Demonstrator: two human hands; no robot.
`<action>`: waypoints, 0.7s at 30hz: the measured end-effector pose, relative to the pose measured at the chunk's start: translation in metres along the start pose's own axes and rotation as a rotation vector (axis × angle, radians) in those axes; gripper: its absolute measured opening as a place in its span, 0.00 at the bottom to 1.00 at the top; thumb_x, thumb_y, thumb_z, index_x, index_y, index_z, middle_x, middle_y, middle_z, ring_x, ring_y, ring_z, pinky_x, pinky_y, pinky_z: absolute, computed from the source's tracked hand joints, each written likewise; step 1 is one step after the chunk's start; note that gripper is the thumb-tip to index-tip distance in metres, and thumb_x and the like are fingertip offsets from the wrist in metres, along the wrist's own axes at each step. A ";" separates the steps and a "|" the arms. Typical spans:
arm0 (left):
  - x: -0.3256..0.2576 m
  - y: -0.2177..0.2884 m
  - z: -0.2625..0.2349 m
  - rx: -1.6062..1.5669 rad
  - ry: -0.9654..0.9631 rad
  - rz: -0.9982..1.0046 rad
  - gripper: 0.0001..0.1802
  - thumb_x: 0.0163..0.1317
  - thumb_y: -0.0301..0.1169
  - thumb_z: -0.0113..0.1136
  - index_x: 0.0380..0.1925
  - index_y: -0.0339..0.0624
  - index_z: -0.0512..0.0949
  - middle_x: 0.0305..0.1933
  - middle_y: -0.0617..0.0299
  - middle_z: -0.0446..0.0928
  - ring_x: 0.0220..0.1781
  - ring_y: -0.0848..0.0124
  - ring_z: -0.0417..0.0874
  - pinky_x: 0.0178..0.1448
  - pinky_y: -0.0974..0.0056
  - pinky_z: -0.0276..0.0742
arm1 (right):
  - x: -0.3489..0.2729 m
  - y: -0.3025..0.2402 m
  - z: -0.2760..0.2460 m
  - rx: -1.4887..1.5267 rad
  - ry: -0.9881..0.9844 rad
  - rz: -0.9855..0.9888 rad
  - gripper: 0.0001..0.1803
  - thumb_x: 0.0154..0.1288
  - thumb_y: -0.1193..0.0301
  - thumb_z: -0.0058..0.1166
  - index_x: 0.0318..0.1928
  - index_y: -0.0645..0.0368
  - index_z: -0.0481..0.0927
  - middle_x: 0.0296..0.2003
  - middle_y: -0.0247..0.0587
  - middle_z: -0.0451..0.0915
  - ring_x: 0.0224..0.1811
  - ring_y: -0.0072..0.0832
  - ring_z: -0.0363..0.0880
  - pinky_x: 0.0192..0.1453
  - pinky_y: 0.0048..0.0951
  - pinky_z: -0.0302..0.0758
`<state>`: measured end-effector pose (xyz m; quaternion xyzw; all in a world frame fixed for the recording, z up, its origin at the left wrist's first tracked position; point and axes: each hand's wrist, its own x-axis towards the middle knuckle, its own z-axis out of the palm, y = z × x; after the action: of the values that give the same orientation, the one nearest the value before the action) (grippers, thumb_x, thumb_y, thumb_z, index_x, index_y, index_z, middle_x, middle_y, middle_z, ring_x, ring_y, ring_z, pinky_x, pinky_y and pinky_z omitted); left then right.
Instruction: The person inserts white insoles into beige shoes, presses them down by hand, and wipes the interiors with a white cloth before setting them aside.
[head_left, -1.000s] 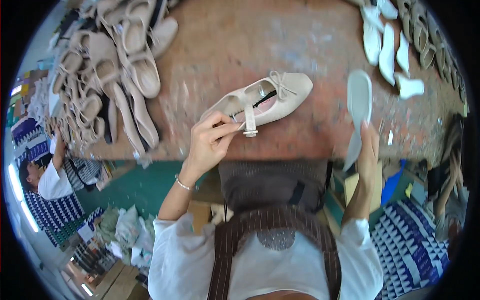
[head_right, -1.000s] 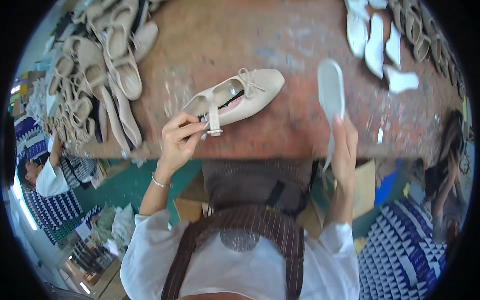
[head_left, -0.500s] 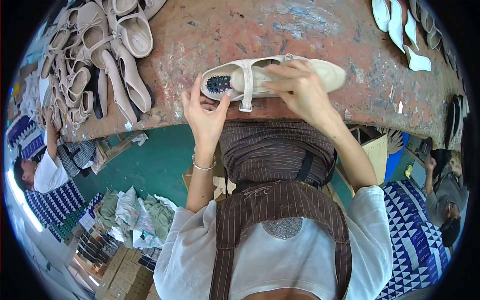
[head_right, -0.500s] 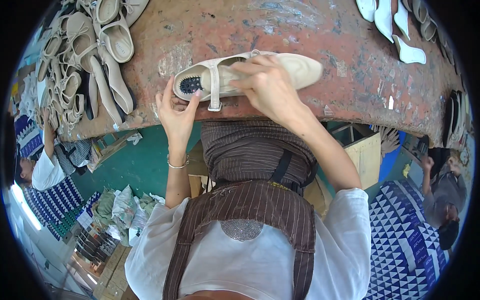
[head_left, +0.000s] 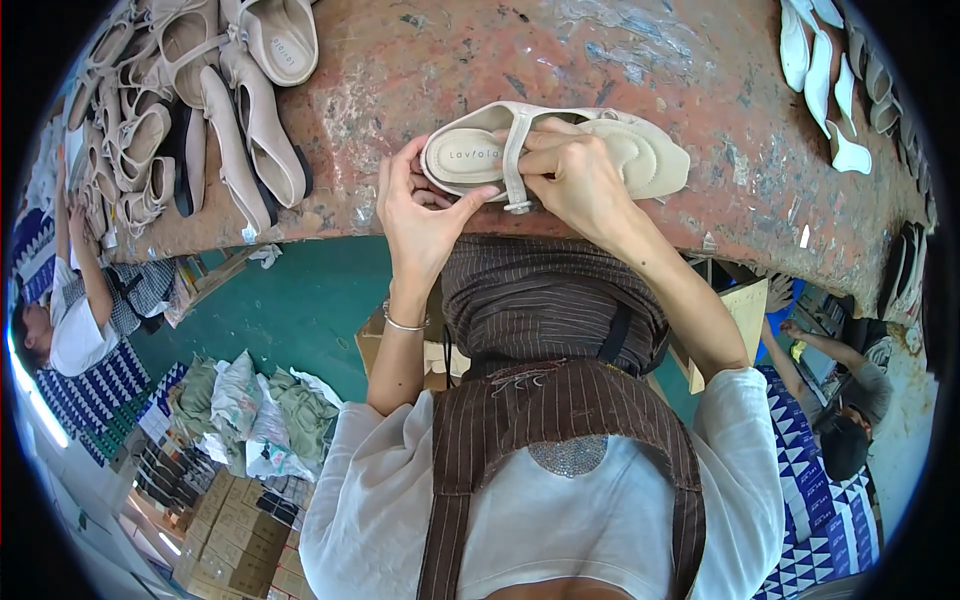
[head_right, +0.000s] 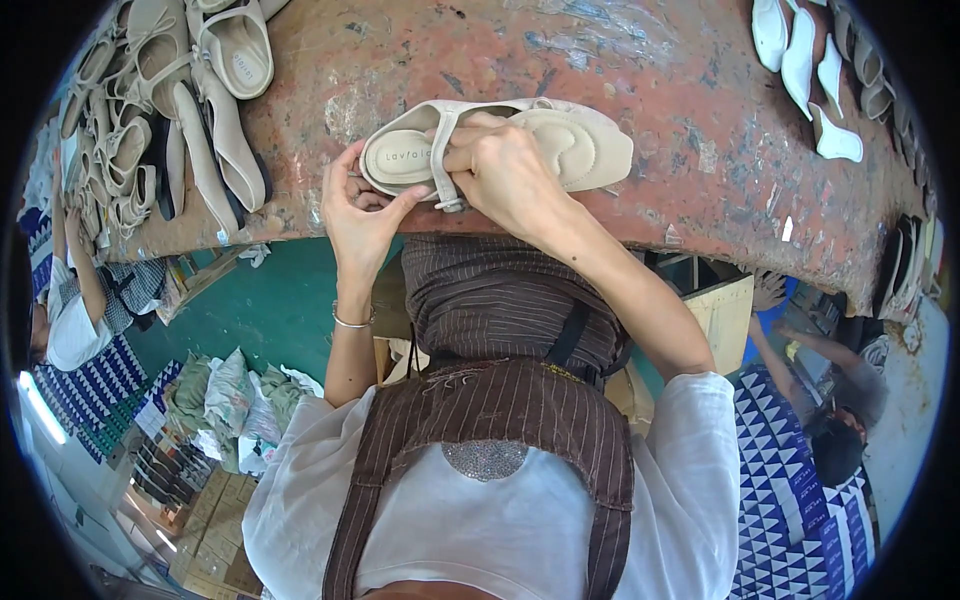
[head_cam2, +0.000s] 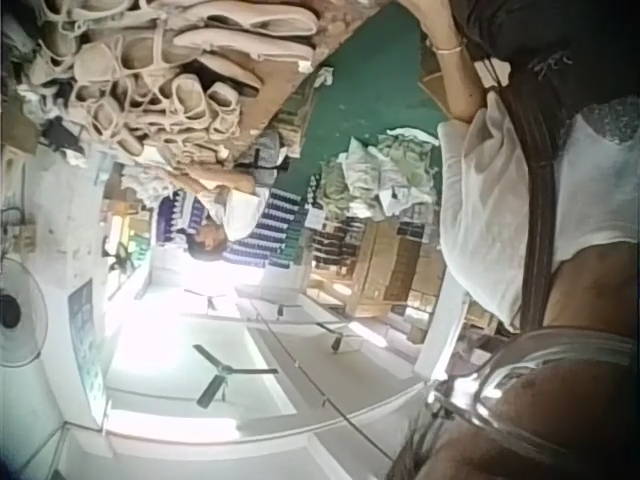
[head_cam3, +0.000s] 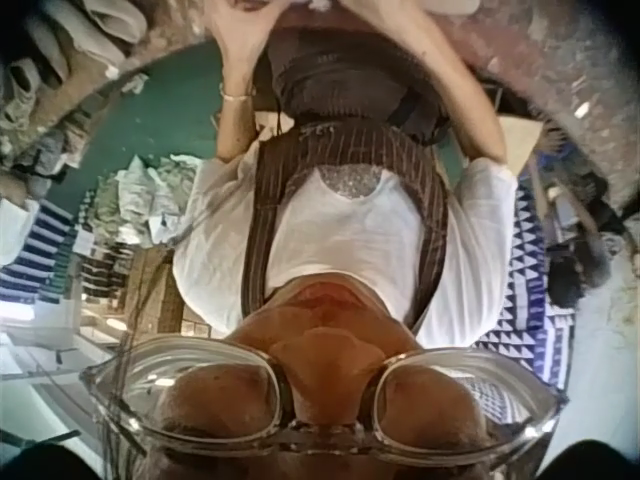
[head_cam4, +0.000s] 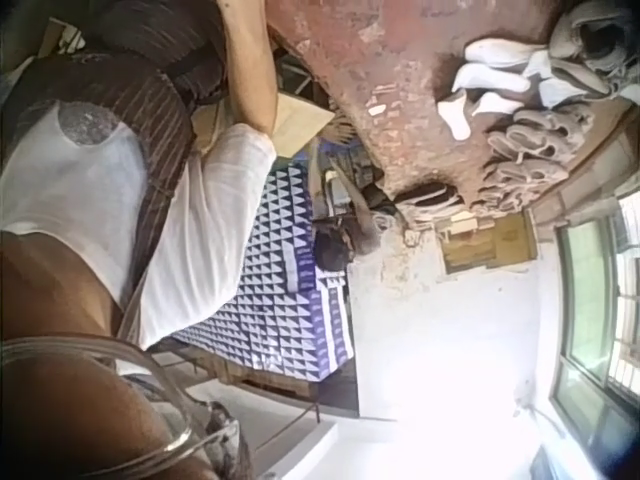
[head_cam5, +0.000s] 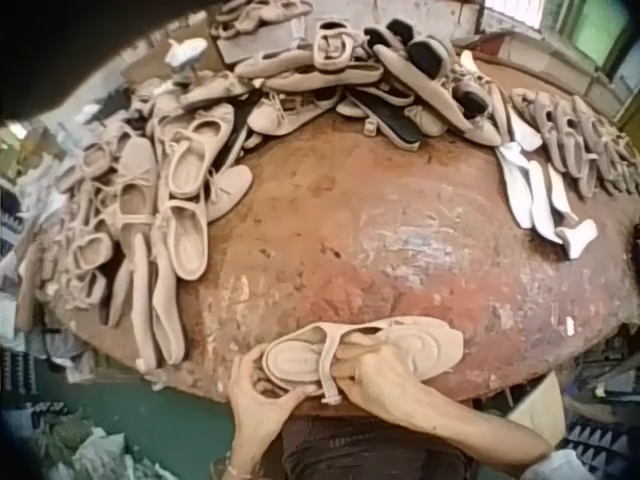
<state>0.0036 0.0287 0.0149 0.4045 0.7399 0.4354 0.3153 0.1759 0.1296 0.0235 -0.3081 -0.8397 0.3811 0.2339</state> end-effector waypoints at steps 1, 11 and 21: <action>0.001 -0.001 0.000 -0.023 0.011 0.000 0.36 0.44 0.31 0.83 0.53 0.33 0.76 0.48 0.57 0.72 0.39 0.73 0.81 0.34 0.71 0.81 | 0.001 -0.001 0.002 0.001 -0.007 0.000 0.08 0.50 0.81 0.62 0.32 0.62 0.89 0.45 0.44 0.87 0.49 0.40 0.83 0.50 0.36 0.81; 0.024 -0.021 0.005 -0.135 0.113 -0.168 0.09 0.60 0.26 0.70 0.35 0.31 0.80 0.26 0.63 0.81 0.26 0.82 0.76 0.29 0.72 0.72 | -0.007 -0.003 0.014 -0.214 -0.151 -0.094 0.14 0.50 0.80 0.58 0.39 0.60 0.88 0.57 0.45 0.80 0.62 0.39 0.76 0.61 0.37 0.78; 0.031 -0.014 0.004 -0.016 0.114 -0.091 0.06 0.63 0.25 0.63 0.31 0.32 0.80 0.23 0.60 0.79 0.22 0.79 0.75 0.26 0.68 0.69 | -0.008 -0.016 0.008 -0.422 -0.263 -0.272 0.16 0.61 0.73 0.51 0.48 0.62 0.84 0.60 0.48 0.78 0.66 0.38 0.73 0.70 0.37 0.71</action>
<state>-0.0121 0.0532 -0.0026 0.3424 0.7706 0.4491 0.2953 0.1714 0.1115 0.0299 -0.1823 -0.9573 0.1996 0.1025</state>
